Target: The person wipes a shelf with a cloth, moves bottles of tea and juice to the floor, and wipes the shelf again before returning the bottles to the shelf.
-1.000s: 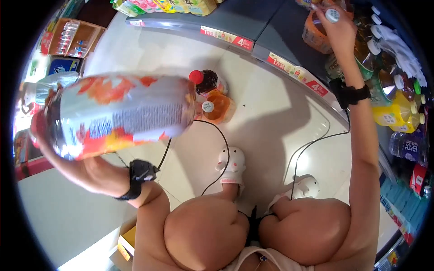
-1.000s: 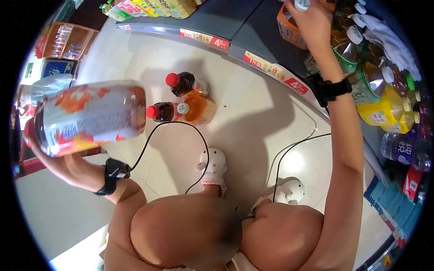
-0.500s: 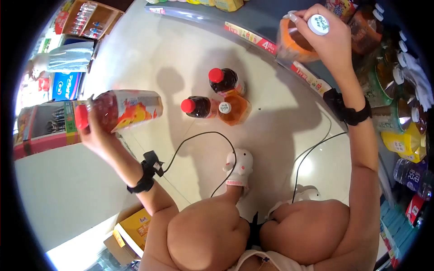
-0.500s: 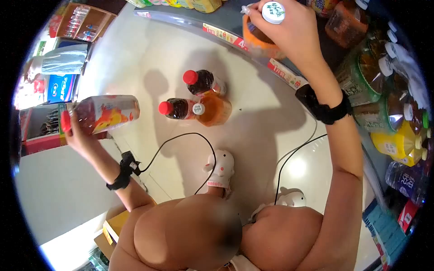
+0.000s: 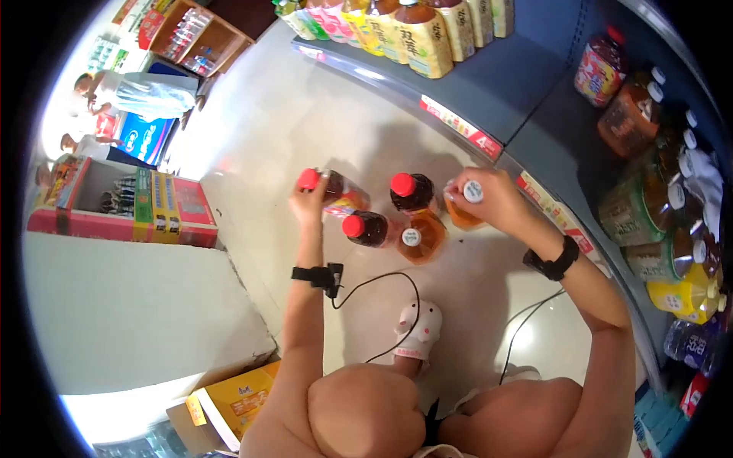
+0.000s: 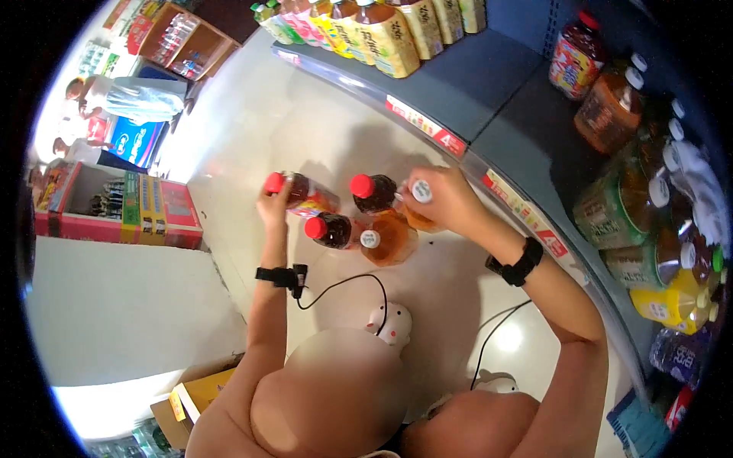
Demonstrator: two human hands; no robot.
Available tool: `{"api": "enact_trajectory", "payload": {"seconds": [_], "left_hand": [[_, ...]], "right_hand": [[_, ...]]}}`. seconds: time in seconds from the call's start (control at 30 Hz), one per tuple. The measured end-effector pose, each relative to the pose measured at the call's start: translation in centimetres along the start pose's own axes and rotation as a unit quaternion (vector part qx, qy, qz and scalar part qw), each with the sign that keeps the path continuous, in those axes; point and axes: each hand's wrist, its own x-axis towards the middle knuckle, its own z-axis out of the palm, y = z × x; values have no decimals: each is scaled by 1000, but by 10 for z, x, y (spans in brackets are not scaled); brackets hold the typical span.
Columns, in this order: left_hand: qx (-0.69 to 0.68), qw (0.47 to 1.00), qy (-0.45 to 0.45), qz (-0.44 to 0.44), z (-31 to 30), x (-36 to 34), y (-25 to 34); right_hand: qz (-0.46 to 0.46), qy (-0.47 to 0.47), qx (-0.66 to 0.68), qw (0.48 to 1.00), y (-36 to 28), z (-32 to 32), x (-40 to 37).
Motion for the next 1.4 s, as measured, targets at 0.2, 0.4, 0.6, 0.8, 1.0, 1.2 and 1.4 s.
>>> {"api": "enact_trajectory", "payload": {"seconds": [0.2,0.4,0.6,0.8,1.0,1.2,1.4], "left_hand": [[26,996,-83,-21,24,-23,6],[13,966,-242,86,9,-13,27],[-20,964,-169,206,-57,2,155],[-45,962,-142,230,-54,-5,175],[-52,974,-154,156,-49,-11,145],[-46,970,-183,156,-33,-25,149],[-139,930,-231,249,1,-119,199]], "right_hand": [[13,-63,14,998,24,22,1],[38,-107,79,990,52,53,4],[-19,-8,75,997,69,68,6],[-27,45,75,996,64,82,11],[-9,28,40,999,62,99,25],[-12,-10,28,999,64,107,34],[-119,-57,0,991,54,66,28]]}}
